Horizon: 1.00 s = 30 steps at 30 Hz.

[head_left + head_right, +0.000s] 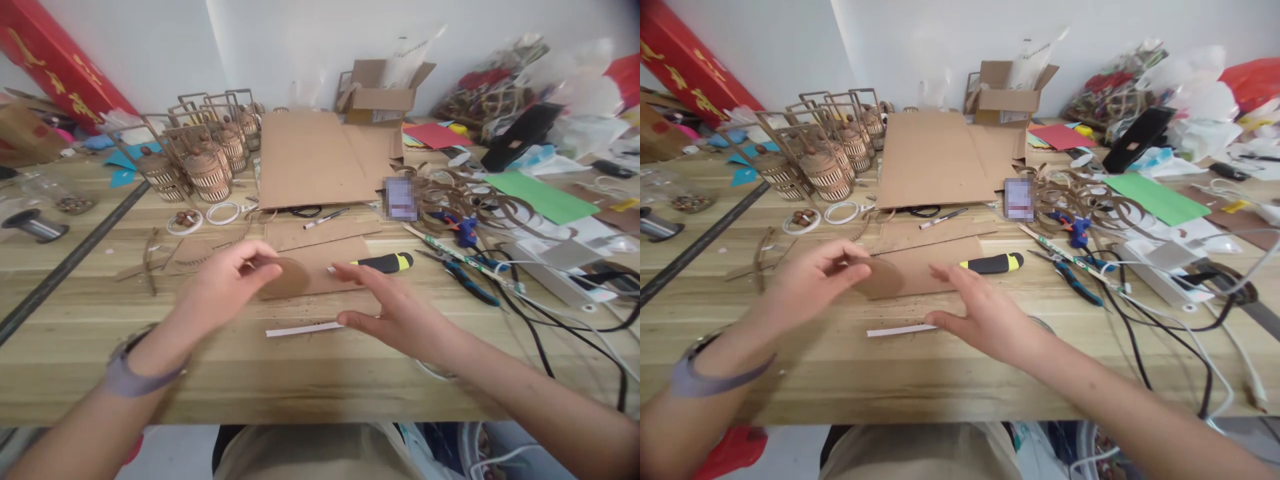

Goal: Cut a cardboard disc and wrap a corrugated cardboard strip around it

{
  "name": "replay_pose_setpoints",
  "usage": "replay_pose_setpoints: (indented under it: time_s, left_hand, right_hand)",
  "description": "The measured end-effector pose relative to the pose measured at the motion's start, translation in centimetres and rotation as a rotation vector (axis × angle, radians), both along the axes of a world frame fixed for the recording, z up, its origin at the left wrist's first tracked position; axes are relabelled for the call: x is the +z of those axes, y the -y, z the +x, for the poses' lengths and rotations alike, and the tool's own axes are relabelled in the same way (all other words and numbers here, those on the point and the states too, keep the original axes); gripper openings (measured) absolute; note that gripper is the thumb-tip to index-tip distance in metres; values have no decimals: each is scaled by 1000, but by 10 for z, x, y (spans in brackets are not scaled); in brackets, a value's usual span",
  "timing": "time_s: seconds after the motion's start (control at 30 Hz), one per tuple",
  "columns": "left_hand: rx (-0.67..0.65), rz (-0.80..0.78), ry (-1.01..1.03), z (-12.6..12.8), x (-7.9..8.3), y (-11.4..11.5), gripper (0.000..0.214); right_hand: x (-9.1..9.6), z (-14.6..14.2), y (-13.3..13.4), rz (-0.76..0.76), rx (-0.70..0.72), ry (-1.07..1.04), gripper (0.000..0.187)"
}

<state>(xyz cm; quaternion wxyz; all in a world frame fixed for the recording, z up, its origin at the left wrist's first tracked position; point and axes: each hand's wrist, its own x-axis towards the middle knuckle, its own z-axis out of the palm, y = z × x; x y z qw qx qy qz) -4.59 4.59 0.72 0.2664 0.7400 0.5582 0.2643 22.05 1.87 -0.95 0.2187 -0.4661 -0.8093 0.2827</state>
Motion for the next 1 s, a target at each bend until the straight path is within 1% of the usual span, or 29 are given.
replay_pose_setpoints:
  time_s: [0.03,0.07,0.13,0.17,0.23,0.3,0.37,0.43,0.53,0.67,0.73,0.83,0.9,1.0]
  left_hand:
    - [-54,-40,53,12,-1,8,20]
    - [-112,-75,103,22,-4,15,19]
    - [-207,-144,162,34,-14,26,16]
    - [-232,-152,158,35,-19,30,13]
    - [-246,-91,35,29,-31,34,14]
    - [-252,-8,-190,15,-42,36,26]
    - [-278,-12,-374,2,-51,37,29]
    - [-295,-37,-465,-6,-58,39,24]
    - [-306,-31,-488,-9,-64,41,17]
    - [-337,35,-422,-8,-64,42,13]
    - [-346,86,-376,-8,-60,41,12]
    - [-328,159,-276,-2,-50,41,12]
    - [-307,153,-178,6,-43,41,11]
    - [-275,74,-31,21,-37,40,11]
  right_hand:
    - [1,-5,0,-30,18,-65,56]
    - [2,-9,1,-73,47,-112,51]
    - [-2,-12,2,-158,99,-149,31]
    - [-5,-10,2,-183,112,-142,23]
    - [-14,-4,1,-186,104,-105,20]
    - [-23,4,0,-162,79,-65,19]
    - [-29,9,-2,-160,85,-34,19]
    - [-30,9,-3,-160,105,-10,19]
    - [-28,3,-3,-147,125,33,18]
    - [-27,-3,-3,-160,155,57,18]
    - [-27,-3,-3,-160,162,64,18]
    - [-28,-3,-3,-150,165,94,19]
    - [-28,-3,-3,-140,170,110,19]
    - [-29,-4,-3,-131,181,114,19]
